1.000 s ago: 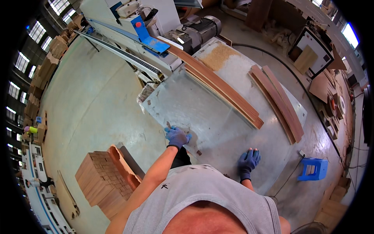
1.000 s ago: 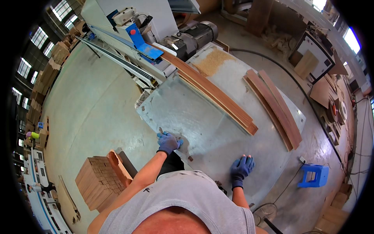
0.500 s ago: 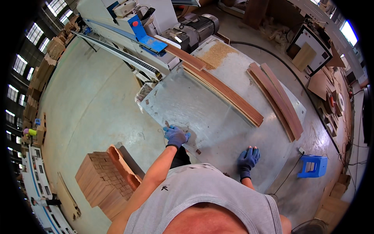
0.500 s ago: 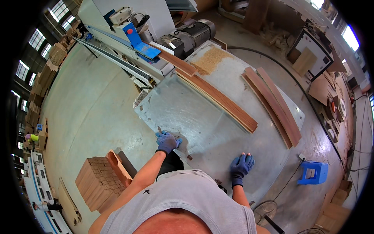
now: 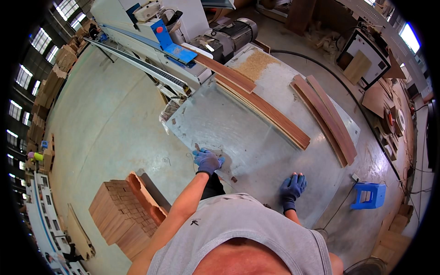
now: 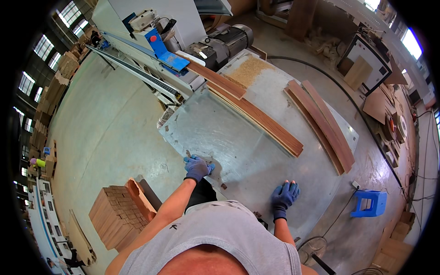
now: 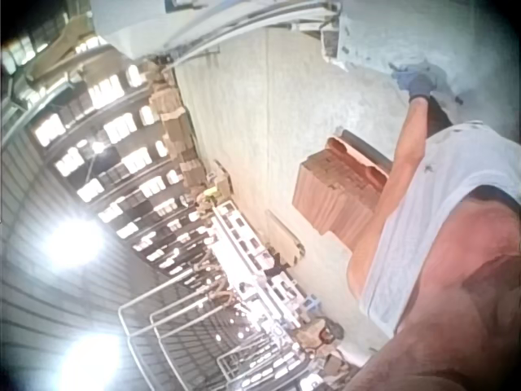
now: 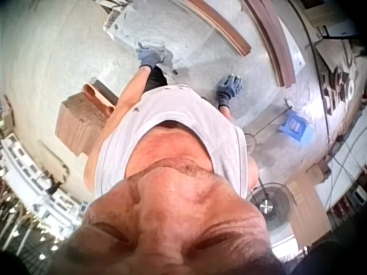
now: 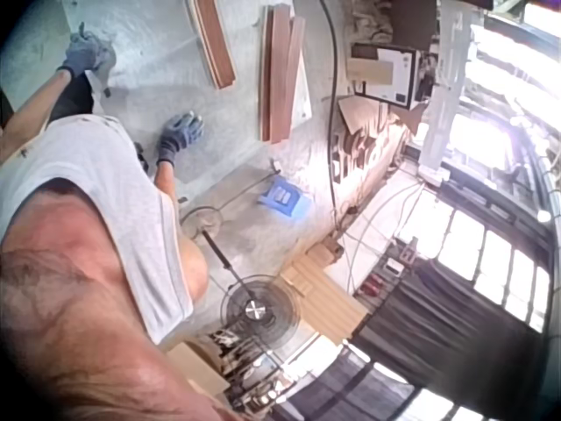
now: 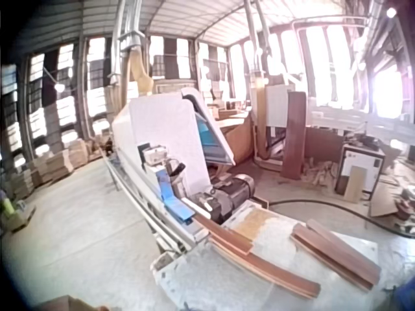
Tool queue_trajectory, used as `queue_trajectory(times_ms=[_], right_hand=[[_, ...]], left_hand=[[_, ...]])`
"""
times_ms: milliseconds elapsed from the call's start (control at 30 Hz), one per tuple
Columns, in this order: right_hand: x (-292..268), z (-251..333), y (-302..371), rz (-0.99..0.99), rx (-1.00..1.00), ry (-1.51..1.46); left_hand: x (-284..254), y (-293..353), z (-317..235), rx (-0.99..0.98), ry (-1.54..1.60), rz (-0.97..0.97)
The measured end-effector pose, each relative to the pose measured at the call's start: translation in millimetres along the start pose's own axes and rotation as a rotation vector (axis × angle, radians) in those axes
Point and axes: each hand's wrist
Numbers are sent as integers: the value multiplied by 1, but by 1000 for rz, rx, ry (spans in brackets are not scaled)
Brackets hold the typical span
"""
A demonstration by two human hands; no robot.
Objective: The person collects wooden planks from a machine workbench, stacks and aligns them on the metal table, and transports the stacks by hand onto a pallet.
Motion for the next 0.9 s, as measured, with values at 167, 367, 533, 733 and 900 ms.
queue_trajectory(times_ms=[167,367,533,733,900], right_hand=[[4,3,-2,-37,-29,-4],[6,-8,10,-108,-84,10],[17,-15,13,-117,-78,10],[15,-9,7,-98,-76,9],[10,-3,5,-165,-123,59]], left_hand=[[3,-5,6,30,-96,-21],[-11,-1,-8,45,-97,100],[-13,2,-7,15,-83,70],[-27,7,-7,10,-76,127],[-31,9,-5,42,-113,162]])
Point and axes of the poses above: each hand's wrist, its own y-axis away from the middle knuckle, its own x-axis out of the palm, z = x × y
